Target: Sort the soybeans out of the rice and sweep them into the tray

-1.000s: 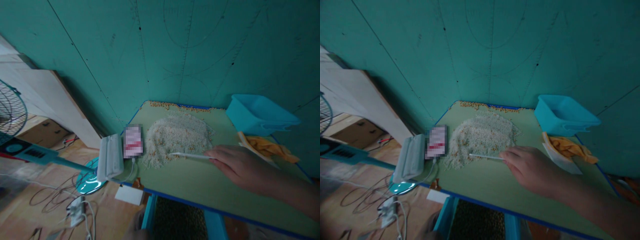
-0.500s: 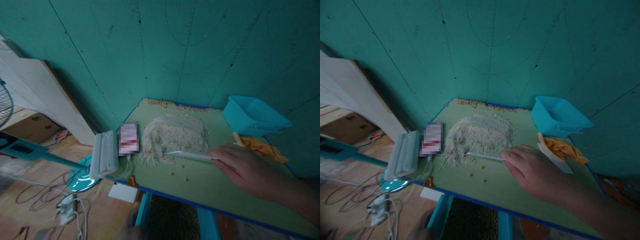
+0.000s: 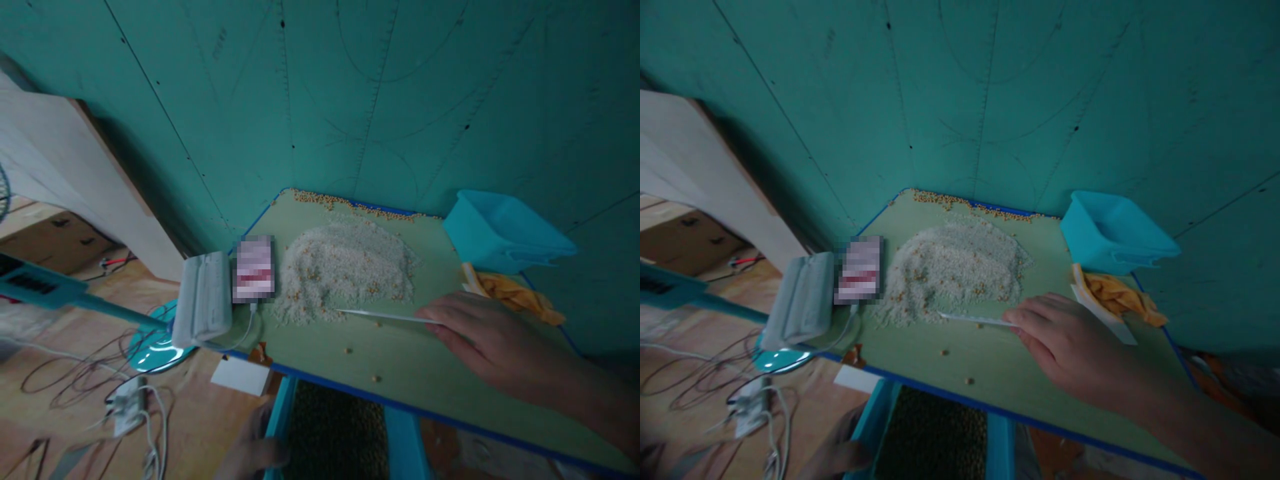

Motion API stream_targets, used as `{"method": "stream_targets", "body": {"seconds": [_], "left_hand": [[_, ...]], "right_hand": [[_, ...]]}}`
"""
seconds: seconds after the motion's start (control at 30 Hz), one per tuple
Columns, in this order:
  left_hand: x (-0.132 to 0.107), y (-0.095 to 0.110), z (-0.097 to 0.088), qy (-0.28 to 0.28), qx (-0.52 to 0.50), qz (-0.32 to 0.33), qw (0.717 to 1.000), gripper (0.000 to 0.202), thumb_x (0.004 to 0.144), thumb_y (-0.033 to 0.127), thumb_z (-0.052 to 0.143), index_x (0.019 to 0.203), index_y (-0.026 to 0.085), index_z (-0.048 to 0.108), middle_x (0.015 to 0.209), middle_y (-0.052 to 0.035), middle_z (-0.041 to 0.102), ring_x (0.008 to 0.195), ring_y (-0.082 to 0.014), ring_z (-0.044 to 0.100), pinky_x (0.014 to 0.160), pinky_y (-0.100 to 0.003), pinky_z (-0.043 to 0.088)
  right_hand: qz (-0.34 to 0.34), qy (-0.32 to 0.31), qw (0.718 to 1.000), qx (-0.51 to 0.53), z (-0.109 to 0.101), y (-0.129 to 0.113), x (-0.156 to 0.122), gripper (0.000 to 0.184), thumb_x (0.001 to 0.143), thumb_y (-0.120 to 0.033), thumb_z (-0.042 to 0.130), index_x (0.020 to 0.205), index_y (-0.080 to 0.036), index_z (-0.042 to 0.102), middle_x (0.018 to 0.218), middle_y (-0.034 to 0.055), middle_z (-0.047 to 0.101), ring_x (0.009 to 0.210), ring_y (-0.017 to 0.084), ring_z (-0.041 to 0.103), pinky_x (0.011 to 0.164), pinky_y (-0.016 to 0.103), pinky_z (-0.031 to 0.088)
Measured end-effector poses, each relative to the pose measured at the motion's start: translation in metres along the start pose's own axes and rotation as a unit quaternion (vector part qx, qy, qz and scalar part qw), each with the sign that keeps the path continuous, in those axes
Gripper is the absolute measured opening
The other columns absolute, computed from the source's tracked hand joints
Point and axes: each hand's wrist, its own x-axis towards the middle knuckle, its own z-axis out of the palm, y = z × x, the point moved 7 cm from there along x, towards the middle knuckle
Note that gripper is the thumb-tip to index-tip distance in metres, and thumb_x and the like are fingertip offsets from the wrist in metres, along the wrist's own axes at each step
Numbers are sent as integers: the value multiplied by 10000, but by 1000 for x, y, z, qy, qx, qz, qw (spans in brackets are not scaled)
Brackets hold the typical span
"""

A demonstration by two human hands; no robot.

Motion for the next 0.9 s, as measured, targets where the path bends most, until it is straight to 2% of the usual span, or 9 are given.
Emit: {"method": "stream_targets", "body": {"seconds": [0.17,0.3,0.43,0.6,0.77,0.9], "left_hand": [[2,0,-1,-8,8,-3,1000,483,450,82,604,908,175,730,794,-55,761,872,-351,645,796,-431,459],[1,1,0,-2,17,2,1000,515,464,84,604,956,187,716,861,-41,757,915,-327,632,803,-398,455],[-3,-2,5,-33,-19,-3,999,527,493,85,616,993,222,702,890,-33,756,943,-313,629,813,-389,454],[-7,-5,0,-2,-37,-27,999,509,527,60,593,1005,202,692,922,-39,753,968,-312,622,811,-391,465],[-5,2,11,-32,-33,-12,999,532,515,60,593,1018,203,692,941,-50,746,979,-327,615,813,-397,463],[-5,5,15,-30,-32,-12,999,536,524,70,597,1036,205,685,928,-47,750,983,-323,612,818,-391,458]], "right_hand": [[-3,-16,1000,5,4,0,-7,220,881,-171,393,958,-196,597,875,43,653,829,173,596,725,326,477],[-2,-26,1000,8,6,0,-13,207,889,-181,395,986,-210,575,907,40,646,858,178,585,744,344,469],[-1,-35,999,15,7,1,-20,195,890,-171,404,1024,-225,535,927,29,631,874,170,570,739,338,466],[-15,-44,999,14,7,1,-27,208,886,-171,415,1055,-246,509,942,16,620,873,158,566,734,321,468],[-42,-50,998,2,6,0,-32,236,866,-168,426,1065,-248,523,962,21,624,881,164,579,724,316,482],[-58,-49,997,-9,1,-9,-32,250,847,-154,424,1048,-237,546,944,27,639,859,169,596,709,309,489]]}}
